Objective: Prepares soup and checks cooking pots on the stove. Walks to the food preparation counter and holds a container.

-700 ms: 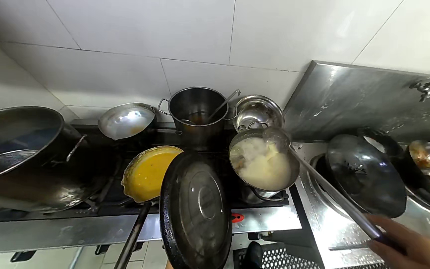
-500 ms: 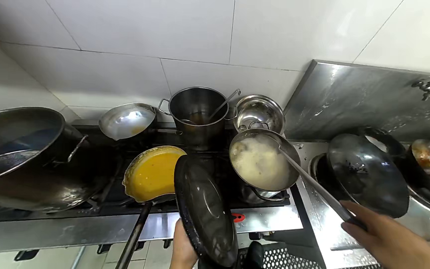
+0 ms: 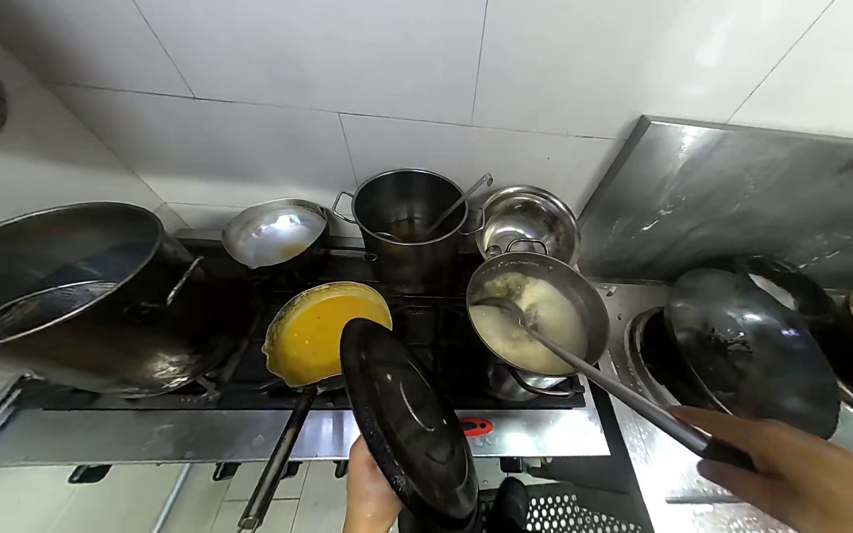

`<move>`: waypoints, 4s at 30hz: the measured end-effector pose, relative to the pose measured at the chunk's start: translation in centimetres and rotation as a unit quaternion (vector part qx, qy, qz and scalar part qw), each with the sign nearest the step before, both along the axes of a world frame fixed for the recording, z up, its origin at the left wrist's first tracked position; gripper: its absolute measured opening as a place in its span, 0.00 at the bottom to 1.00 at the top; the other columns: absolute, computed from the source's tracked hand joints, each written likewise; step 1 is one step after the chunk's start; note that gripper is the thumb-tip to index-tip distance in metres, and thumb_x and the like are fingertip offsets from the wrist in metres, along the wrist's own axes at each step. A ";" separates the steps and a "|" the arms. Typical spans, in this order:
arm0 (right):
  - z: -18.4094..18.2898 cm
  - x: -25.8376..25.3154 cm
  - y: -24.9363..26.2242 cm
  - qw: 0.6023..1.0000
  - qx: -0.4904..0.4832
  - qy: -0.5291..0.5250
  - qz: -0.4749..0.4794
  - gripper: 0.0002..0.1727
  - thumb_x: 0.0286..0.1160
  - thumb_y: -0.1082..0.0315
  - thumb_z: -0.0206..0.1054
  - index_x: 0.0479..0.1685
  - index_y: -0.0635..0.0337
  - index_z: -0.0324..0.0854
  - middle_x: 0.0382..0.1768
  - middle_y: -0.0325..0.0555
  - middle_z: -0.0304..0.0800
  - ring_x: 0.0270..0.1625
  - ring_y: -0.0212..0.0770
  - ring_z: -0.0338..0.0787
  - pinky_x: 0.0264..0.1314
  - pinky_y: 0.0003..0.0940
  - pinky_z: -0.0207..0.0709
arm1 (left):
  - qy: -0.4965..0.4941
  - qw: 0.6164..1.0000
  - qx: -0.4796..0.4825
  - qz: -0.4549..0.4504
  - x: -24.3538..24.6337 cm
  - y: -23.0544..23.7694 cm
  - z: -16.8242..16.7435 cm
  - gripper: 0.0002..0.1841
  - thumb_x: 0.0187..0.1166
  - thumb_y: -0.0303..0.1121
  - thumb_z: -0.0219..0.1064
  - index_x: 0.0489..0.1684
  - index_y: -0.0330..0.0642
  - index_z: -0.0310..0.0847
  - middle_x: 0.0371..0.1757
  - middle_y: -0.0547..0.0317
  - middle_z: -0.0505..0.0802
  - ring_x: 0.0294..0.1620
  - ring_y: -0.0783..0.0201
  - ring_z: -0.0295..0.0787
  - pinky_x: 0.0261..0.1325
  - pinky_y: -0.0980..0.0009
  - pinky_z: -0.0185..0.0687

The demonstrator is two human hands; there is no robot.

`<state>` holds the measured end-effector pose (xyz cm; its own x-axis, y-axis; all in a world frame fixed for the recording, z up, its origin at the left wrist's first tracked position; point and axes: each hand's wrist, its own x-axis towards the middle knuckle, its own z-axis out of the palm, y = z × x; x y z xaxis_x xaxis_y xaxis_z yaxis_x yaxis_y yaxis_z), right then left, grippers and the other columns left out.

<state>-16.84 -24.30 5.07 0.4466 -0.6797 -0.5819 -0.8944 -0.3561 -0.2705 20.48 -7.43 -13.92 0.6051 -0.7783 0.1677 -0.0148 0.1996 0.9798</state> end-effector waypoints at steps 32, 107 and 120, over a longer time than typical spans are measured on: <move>0.4 3.1 -4.9 0.928 0.261 -0.123 -0.235 0.17 0.91 0.57 0.58 0.73 0.48 0.72 0.26 0.42 0.78 0.15 0.35 0.78 0.17 0.29 0.78 | -0.018 0.999 -0.008 -0.037 -1.8 2.0 1.0 0.15 0.69 0.26 0.73 0.53 0.48 0.85 0.44 0.78 0.96 0.47 0.82 0.92 0.55 0.80 0.89; 0.1 -1.4 2.5 0.988 0.011 -0.059 -0.143 0.35 0.79 0.51 0.67 0.89 0.38 0.66 0.36 0.48 0.91 0.33 0.49 0.89 0.40 0.57 0.83 | -0.021 0.994 -0.053 -0.093 -1.2 0.4 0.1 0.12 0.72 0.33 0.75 0.52 0.52 0.87 0.44 0.73 0.95 0.46 0.79 0.92 0.53 0.78 0.90; -1.0 1.8 -1.1 0.759 0.447 -0.349 -0.320 0.21 0.77 0.57 0.67 0.69 0.46 0.74 0.25 0.38 0.77 0.14 0.28 0.78 0.13 0.21 0.76 | -0.004 0.999 -0.012 -0.052 -1.3 0.8 0.7 0.13 0.70 0.26 0.73 0.52 0.38 0.85 0.44 0.66 0.96 0.47 0.74 0.93 0.56 0.72 0.91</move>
<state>-15.04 -25.36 4.12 0.6023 -0.3598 -0.7126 -0.3352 0.6961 -0.6349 19.17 -6.66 -13.23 0.5204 -0.8321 0.1919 -0.0007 0.2244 0.9745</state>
